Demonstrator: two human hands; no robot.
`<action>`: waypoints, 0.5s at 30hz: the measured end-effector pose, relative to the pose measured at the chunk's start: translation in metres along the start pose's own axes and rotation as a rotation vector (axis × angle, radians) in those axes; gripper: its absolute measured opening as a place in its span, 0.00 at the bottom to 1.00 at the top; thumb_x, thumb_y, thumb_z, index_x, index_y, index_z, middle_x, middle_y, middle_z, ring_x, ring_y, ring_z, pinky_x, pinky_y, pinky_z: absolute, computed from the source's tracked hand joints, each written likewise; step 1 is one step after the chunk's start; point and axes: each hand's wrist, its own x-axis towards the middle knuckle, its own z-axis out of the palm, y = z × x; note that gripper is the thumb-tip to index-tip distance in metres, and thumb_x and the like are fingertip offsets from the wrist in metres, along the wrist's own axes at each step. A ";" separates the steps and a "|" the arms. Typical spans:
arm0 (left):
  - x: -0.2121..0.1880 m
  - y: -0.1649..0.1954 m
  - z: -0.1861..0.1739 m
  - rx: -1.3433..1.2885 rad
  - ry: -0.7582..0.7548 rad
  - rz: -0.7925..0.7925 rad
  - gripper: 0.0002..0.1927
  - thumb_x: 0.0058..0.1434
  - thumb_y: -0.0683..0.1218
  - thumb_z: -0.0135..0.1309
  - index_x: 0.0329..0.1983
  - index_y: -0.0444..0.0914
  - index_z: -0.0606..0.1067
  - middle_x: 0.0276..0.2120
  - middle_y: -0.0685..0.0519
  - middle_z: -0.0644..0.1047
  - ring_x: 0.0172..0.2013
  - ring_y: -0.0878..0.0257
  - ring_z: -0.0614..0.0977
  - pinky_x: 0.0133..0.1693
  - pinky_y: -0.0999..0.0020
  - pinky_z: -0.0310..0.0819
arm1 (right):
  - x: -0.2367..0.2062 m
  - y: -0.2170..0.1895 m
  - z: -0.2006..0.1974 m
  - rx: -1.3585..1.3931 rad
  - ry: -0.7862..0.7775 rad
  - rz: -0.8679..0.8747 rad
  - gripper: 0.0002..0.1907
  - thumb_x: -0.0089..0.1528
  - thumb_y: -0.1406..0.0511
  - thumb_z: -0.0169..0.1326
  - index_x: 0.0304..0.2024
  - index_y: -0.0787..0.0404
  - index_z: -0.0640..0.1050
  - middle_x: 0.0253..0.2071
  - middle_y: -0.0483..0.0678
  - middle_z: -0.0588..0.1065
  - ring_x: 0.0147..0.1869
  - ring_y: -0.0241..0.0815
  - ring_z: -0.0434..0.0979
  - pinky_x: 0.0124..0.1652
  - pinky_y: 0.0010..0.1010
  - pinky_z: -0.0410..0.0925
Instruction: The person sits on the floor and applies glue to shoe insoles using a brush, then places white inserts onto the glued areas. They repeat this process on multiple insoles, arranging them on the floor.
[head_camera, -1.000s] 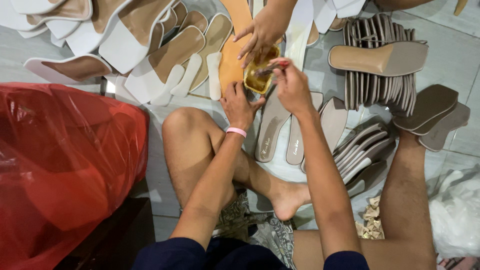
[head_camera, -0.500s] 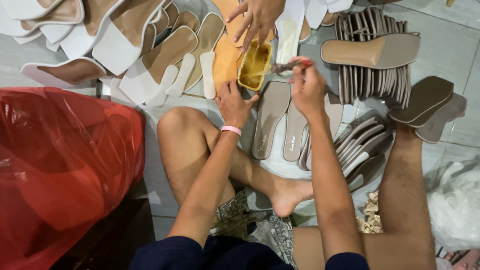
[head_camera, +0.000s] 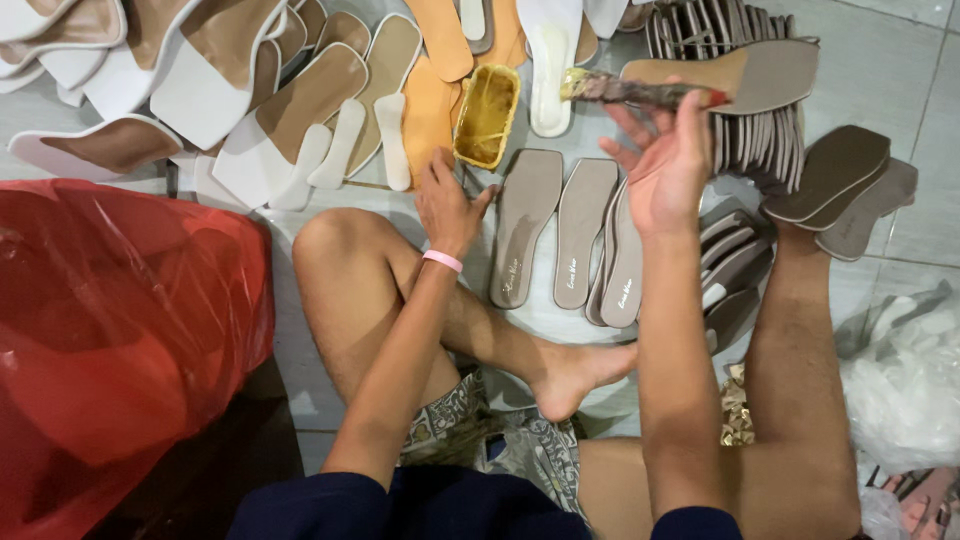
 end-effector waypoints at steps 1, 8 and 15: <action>-0.004 0.000 -0.002 -0.016 0.023 0.006 0.49 0.48 0.56 0.72 0.65 0.30 0.62 0.53 0.38 0.70 0.52 0.41 0.73 0.50 0.48 0.68 | -0.001 0.004 -0.001 0.042 0.000 0.032 0.20 0.77 0.53 0.42 0.65 0.57 0.69 0.60 0.57 0.76 0.59 0.50 0.83 0.51 0.43 0.78; -0.031 0.006 -0.007 -0.325 -0.169 0.338 0.19 0.64 0.44 0.60 0.57 0.38 0.71 0.50 0.47 0.73 0.53 0.49 0.77 0.55 0.55 0.73 | -0.045 0.019 -0.052 0.138 0.171 0.213 0.19 0.72 0.50 0.45 0.58 0.52 0.70 0.57 0.51 0.77 0.56 0.47 0.81 0.48 0.43 0.79; -0.021 0.031 0.020 0.029 -0.340 0.786 0.17 0.63 0.45 0.57 0.55 0.44 0.77 0.55 0.52 0.73 0.56 0.55 0.74 0.53 0.54 0.65 | -0.110 0.036 -0.097 -0.527 0.190 0.073 0.17 0.74 0.55 0.40 0.59 0.57 0.66 0.58 0.51 0.75 0.60 0.45 0.80 0.50 0.40 0.79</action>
